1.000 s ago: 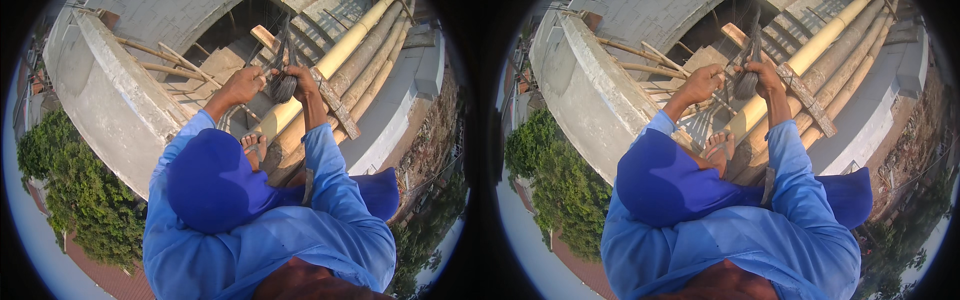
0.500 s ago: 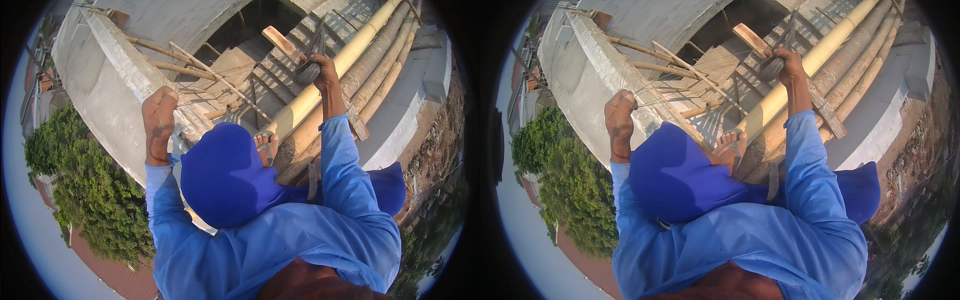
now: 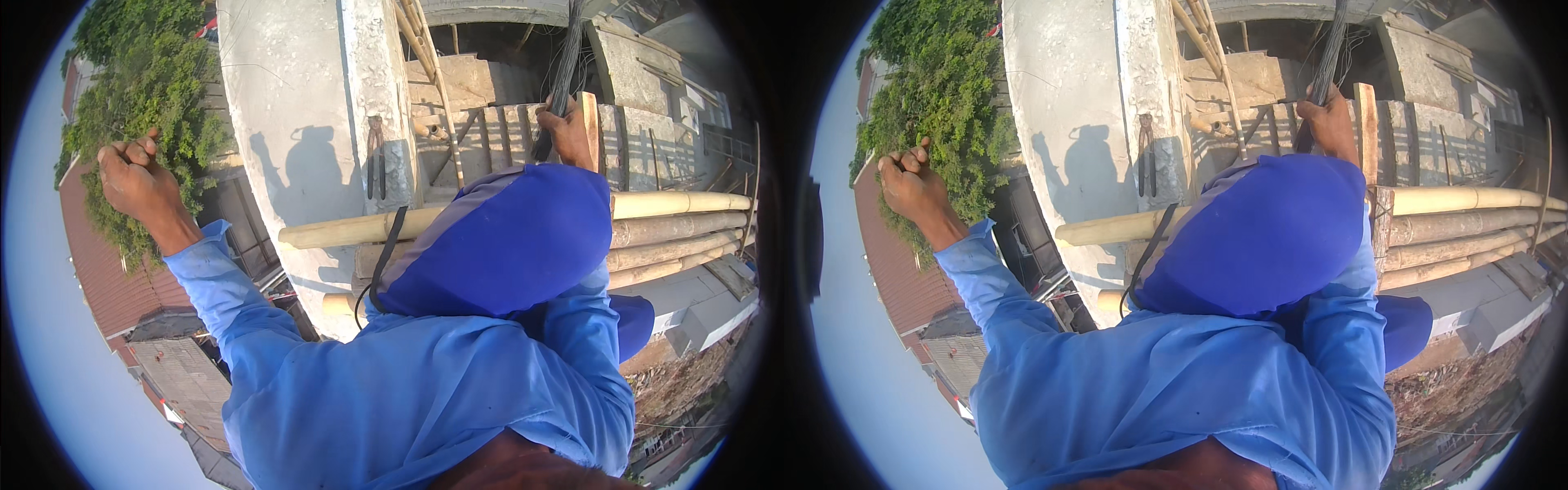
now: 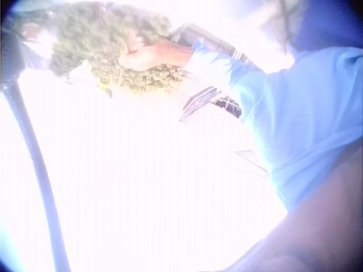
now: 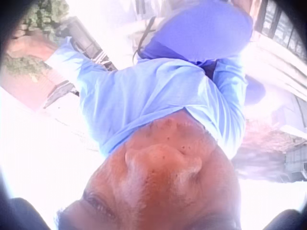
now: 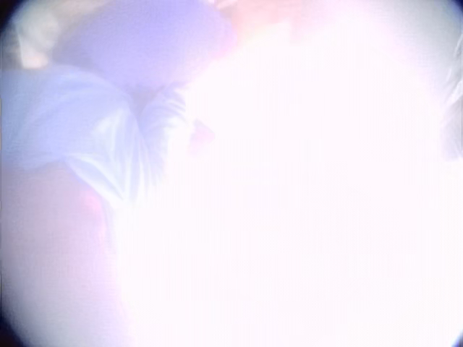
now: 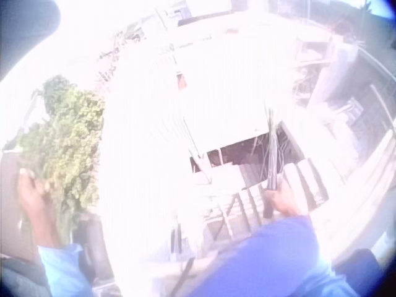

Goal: The person uses wire and a pair of pliers to tie bamboo poles together, securing a horizontal support to vertical poles of a scaffolding structure.

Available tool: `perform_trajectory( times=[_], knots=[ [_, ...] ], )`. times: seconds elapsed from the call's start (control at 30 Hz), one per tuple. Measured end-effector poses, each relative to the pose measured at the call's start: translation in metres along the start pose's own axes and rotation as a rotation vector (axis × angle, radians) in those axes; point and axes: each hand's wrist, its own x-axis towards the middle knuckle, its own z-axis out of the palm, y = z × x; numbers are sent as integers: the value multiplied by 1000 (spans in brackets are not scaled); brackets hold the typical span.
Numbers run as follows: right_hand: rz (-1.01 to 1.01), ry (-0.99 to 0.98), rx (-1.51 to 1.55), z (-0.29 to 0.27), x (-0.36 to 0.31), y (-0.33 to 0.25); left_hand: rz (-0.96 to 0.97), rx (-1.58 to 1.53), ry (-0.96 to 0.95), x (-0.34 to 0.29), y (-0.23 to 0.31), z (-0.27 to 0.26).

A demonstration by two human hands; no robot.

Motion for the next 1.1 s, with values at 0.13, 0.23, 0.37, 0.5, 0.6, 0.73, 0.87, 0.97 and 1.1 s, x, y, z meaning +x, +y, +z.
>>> perform_trajectory(
  times=[0.13,0.23,0.37,0.5,0.6,0.73,0.87,0.97,1.1],
  knots=[
    [-191,-273,-298,72,-4,-54,46,45,316,-20,2,-40],
    [-428,-461,-509,126,-1,-49,67,83,449,-41,3,-79],
    [-524,-672,-675,192,-11,-39,76,168,604,-66,20,-114],
    [-726,-760,-837,241,-27,-59,199,592,630,-77,37,-126],
    [-844,-679,-767,250,-34,-74,348,1026,506,-73,38,-126],
    [-538,-671,-472,192,10,-79,490,795,183,-52,-3,-29],
    [-443,-605,173,109,17,-140,840,841,-287,-74,-39,116],
    [-396,-451,366,68,0,-190,1013,639,-596,-104,-51,215],
    [-360,-36,564,-7,-3,-180,1136,347,-864,-138,-32,324]
  ],
)
